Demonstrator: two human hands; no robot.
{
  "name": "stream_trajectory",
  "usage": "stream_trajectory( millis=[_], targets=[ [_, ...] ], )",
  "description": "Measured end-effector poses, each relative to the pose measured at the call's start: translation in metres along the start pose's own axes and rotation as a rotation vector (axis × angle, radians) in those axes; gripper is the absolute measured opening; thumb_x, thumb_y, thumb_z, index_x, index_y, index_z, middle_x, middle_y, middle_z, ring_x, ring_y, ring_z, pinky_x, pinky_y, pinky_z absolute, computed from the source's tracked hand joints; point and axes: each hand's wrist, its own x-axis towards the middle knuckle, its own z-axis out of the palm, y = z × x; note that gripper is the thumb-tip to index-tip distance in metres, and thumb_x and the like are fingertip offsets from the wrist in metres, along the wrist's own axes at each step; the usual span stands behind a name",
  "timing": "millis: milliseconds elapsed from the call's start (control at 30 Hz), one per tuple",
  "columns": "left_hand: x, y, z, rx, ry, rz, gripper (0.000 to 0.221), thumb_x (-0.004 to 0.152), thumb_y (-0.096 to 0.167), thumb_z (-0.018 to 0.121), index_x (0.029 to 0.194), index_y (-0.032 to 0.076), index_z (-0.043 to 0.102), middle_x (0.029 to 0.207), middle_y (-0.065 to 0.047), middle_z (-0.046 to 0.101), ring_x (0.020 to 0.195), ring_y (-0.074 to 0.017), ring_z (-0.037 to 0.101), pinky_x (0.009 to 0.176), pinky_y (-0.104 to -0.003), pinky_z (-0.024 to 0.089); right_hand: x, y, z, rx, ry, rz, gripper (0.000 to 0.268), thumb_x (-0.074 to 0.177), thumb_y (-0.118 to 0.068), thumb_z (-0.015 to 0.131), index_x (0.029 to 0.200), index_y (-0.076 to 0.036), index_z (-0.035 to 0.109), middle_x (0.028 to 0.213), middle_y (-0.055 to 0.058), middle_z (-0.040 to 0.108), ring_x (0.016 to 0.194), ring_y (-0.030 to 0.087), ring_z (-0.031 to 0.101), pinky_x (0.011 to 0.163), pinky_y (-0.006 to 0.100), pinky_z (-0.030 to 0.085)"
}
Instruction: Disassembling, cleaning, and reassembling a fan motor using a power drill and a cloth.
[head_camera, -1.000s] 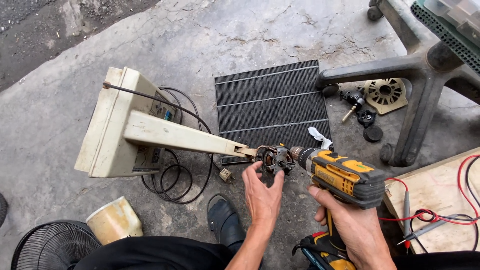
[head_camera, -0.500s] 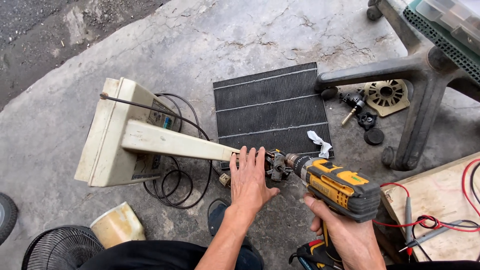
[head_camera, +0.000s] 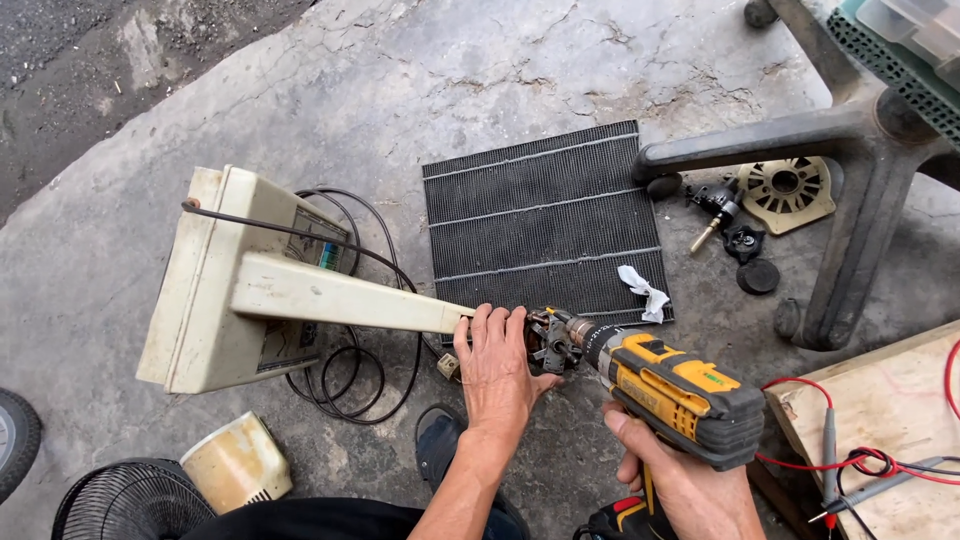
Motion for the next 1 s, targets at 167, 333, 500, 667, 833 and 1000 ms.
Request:
stream_trajectory(
  millis=[167,333,500,667,833,1000],
  targets=[
    [-0.002,-0.003,0.003,-0.011,0.03,0.016,0.119,0.04,0.044,0.114,0.14,0.006,0.063,0.133,-0.012,0.064,0.144,-0.0359,0.051,0.128,-0.06,0.025,-0.002,-0.004,0.005,0.002,0.026,0.052,0.022,0.09,0.012,0.081,0.11,0.021,0.085,0.087,0.029,0.081,0.055,0.034,0.06,0.05,0.043,0.046],
    [-0.002,-0.002,0.0,-0.018,0.038,0.018,0.116,0.04,0.044,0.113,0.138,0.007,0.064,0.133,-0.011,0.064,0.143,-0.0357,0.051,0.129,-0.059,0.025,-0.003,-0.007,0.009,-0.006,0.04,0.07,0.022,0.091,0.012,0.08,0.11,0.022,0.085,0.091,0.03,0.083,0.057,0.034,0.06,0.051,0.044,0.047],
    [-0.004,-0.005,0.003,-0.016,0.04,0.013,0.116,0.039,0.043,0.114,0.138,0.009,0.064,0.135,-0.011,0.063,0.146,-0.0366,0.05,0.129,-0.059,0.024,0.002,0.0,0.008,0.007,0.038,0.047,0.022,0.09,0.014,0.08,0.109,0.023,0.085,0.088,0.031,0.082,0.054,0.035,0.06,0.047,0.044,0.047],
    [-0.005,-0.005,0.004,0.011,0.043,0.022,0.115,0.04,0.045,0.113,0.137,0.009,0.063,0.134,-0.012,0.062,0.147,-0.0369,0.05,0.129,-0.06,0.024,0.007,0.001,0.005,-0.071,0.012,0.028,0.02,0.09,0.006,0.086,0.106,0.019,0.085,0.06,0.029,0.068,0.048,0.034,0.059,0.045,0.042,0.046],
    [-0.006,-0.006,0.006,0.013,0.044,0.018,0.111,0.041,0.044,0.112,0.134,0.008,0.062,0.134,-0.012,0.062,0.147,-0.0369,0.049,0.13,-0.059,0.024,0.009,-0.01,0.005,-0.127,-0.024,0.04,0.018,0.092,0.005,0.086,0.104,0.018,0.086,0.06,0.029,0.069,0.048,0.034,0.06,0.046,0.043,0.047],
    [-0.007,-0.007,0.011,0.026,0.046,0.015,0.115,0.041,0.046,0.112,0.137,0.006,0.061,0.138,-0.012,0.062,0.149,-0.0363,0.047,0.131,-0.059,0.024,0.012,-0.018,0.007,-0.165,-0.032,0.057,0.019,0.091,0.008,0.086,0.107,0.02,0.084,0.064,0.031,0.07,0.049,0.036,0.061,0.044,0.045,0.047]
  ],
)
